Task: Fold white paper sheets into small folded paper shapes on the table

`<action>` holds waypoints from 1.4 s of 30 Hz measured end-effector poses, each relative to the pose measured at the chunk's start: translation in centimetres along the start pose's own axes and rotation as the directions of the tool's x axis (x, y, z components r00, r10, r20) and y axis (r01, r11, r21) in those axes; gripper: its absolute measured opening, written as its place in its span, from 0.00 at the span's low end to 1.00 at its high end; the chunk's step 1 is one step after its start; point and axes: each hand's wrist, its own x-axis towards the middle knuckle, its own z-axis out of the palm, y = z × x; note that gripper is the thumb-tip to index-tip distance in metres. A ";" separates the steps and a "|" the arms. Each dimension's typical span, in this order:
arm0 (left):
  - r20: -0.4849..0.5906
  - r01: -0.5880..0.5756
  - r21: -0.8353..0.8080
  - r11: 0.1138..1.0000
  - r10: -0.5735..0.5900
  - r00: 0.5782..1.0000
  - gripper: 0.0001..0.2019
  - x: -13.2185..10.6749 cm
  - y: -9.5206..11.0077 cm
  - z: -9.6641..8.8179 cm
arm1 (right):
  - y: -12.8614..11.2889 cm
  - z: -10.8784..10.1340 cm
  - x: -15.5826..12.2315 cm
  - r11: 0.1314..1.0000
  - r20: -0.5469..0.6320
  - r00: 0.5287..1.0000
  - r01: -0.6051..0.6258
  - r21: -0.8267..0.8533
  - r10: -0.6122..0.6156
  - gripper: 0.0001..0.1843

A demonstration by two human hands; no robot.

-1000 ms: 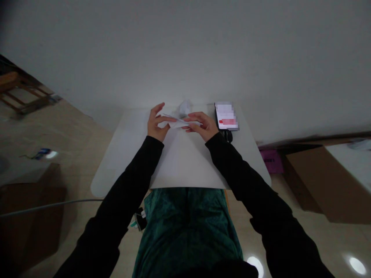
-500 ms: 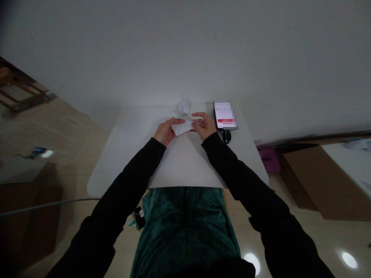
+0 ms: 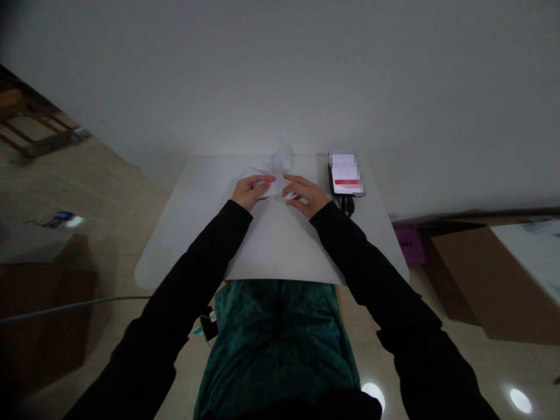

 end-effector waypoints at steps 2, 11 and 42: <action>0.009 0.002 -0.002 1.000 -0.002 1.000 0.14 0.0 -0.1 0.1 | 0.4 0.0 0.1 0.996 -0.033 0.999 0.037 -0.087 -0.040 0.05; -0.032 -0.112 0.048 0.993 0.113 0.993 0.17 -1.1 1.1 1.0 | -0.2 -0.2 0.3 0.986 -0.115 0.987 0.099 -0.137 -0.115 0.08; 0.019 -0.304 0.260 0.916 0.310 0.950 0.07 -3.0 2.3 2.8 | -2.4 2.5 -0.6 0.924 -0.392 0.852 -0.243 0.295 0.349 0.13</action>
